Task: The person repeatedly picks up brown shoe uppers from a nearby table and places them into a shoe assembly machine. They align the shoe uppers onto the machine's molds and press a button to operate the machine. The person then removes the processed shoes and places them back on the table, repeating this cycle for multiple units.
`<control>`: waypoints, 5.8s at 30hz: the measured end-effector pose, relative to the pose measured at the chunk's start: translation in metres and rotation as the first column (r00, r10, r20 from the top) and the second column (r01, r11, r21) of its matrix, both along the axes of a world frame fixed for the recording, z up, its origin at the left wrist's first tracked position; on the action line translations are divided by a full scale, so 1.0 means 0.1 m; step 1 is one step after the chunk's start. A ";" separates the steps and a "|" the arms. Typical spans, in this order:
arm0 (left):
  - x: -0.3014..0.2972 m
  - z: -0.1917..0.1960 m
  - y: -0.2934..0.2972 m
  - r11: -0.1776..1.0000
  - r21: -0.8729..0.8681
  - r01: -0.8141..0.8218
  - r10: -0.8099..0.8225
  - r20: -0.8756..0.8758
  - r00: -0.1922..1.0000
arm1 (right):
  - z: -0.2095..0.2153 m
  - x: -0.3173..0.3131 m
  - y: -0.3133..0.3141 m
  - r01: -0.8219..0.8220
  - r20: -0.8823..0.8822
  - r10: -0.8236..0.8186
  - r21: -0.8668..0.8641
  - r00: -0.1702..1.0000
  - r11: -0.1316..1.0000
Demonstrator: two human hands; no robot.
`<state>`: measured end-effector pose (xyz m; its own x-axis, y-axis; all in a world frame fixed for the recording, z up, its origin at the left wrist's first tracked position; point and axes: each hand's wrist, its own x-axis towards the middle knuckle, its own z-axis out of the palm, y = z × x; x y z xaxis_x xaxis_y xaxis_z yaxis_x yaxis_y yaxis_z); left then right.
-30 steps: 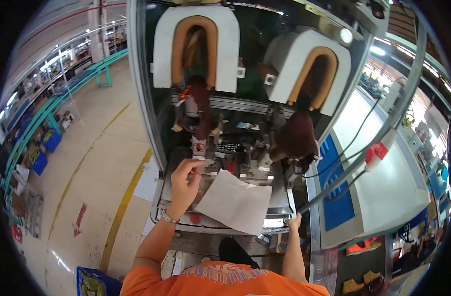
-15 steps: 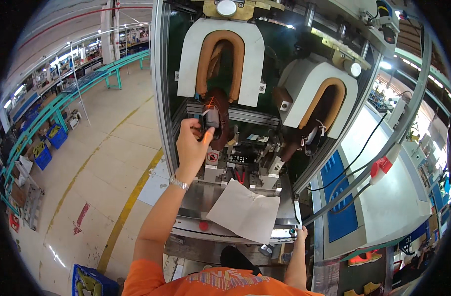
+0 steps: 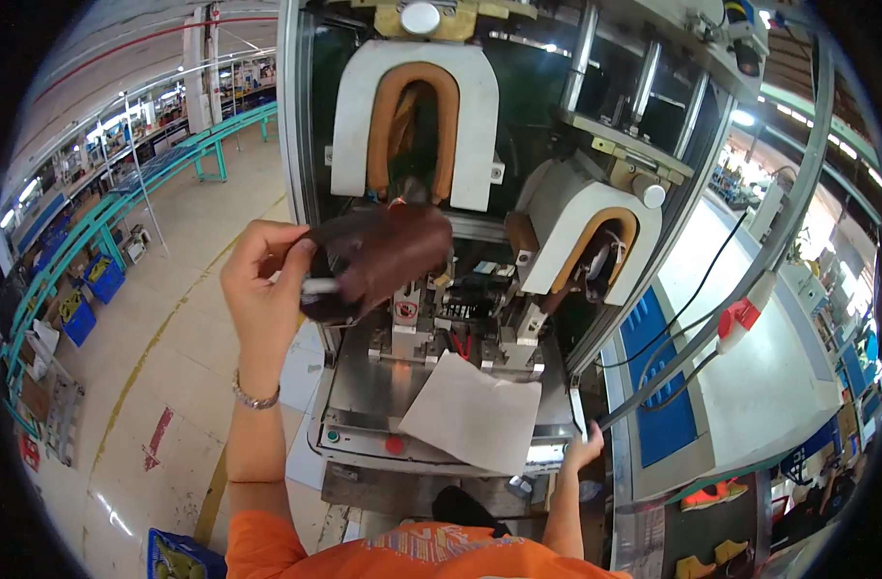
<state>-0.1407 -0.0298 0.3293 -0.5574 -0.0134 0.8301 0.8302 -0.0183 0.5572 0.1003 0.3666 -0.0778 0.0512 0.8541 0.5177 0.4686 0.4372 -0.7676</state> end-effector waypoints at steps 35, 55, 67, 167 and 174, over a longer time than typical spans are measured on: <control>2.76 -2.04 2.71 -0.117 -0.088 0.989 -0.558 0.830 0.008 | 2.28 3.73 0.05 -0.505 -0.571 0.307 -0.225 0.761 0.833; 1.75 -1.75 3.19 0.121 -0.124 0.985 -0.658 0.733 0.173 | 1.73 1.46 -1.23 -0.937 -0.966 0.237 -0.015 0.103 0.348; 1.44 -1.86 3.14 0.119 -0.216 0.969 -0.667 0.705 0.239 | 1.55 1.17 -1.31 -0.940 -0.975 0.199 -0.026 0.099 0.340; 2.21 -2.83 2.87 -0.142 0.708 0.691 -0.516 0.543 -0.662 | 1.90 1.43 -0.78 -0.809 -0.888 0.313 -0.103 0.338 0.579; 2.58 -2.95 2.60 -0.228 0.809 0.542 -0.544 0.356 -0.760 | 1.64 1.66 -0.68 -0.739 -0.939 0.153 -0.135 0.308 0.660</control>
<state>0.1169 0.2299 0.0344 0.1180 0.9767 0.1793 -0.8406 0.0021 0.5417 0.2661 0.2990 0.0858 -0.3047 0.9525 0.0002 -0.6388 -0.2042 -0.7418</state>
